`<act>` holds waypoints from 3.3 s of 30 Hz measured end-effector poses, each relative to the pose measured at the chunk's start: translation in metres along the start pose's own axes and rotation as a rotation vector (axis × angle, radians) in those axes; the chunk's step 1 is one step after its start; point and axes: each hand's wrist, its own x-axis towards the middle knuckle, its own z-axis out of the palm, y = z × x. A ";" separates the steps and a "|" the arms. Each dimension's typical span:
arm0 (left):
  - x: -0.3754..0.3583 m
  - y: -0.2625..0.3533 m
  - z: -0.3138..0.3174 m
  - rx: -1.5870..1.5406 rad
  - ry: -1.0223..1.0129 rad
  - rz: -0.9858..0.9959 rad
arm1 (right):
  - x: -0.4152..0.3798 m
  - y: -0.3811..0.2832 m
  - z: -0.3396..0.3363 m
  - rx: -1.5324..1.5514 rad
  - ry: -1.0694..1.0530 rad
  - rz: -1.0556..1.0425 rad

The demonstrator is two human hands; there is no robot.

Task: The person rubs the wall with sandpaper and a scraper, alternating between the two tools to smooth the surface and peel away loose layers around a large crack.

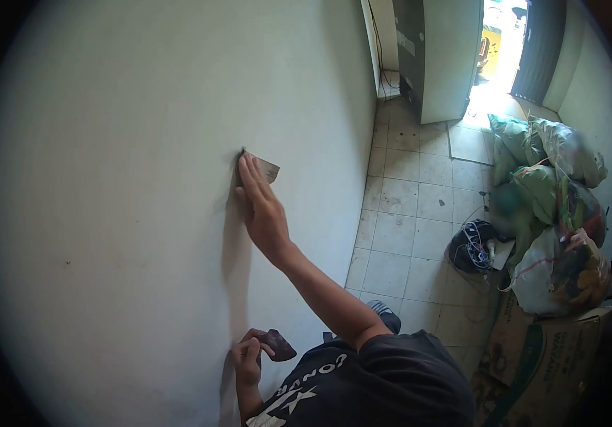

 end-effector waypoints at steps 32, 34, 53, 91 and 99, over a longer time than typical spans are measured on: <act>0.042 0.021 0.010 0.052 -0.326 -0.018 | 0.052 0.022 -0.006 -0.123 -0.267 0.189; 0.040 0.020 0.012 0.039 -0.325 -0.050 | 0.057 0.027 -0.002 -0.298 -0.221 0.087; -0.002 0.004 0.007 0.165 -0.139 0.011 | -0.098 -0.084 -0.071 0.387 -0.696 0.218; -0.103 -0.017 0.006 0.175 0.415 0.332 | -0.180 -0.109 -0.104 0.961 -0.322 0.914; -0.118 -0.031 -0.001 0.115 0.326 0.157 | -0.067 -0.169 -0.085 0.388 -0.415 0.042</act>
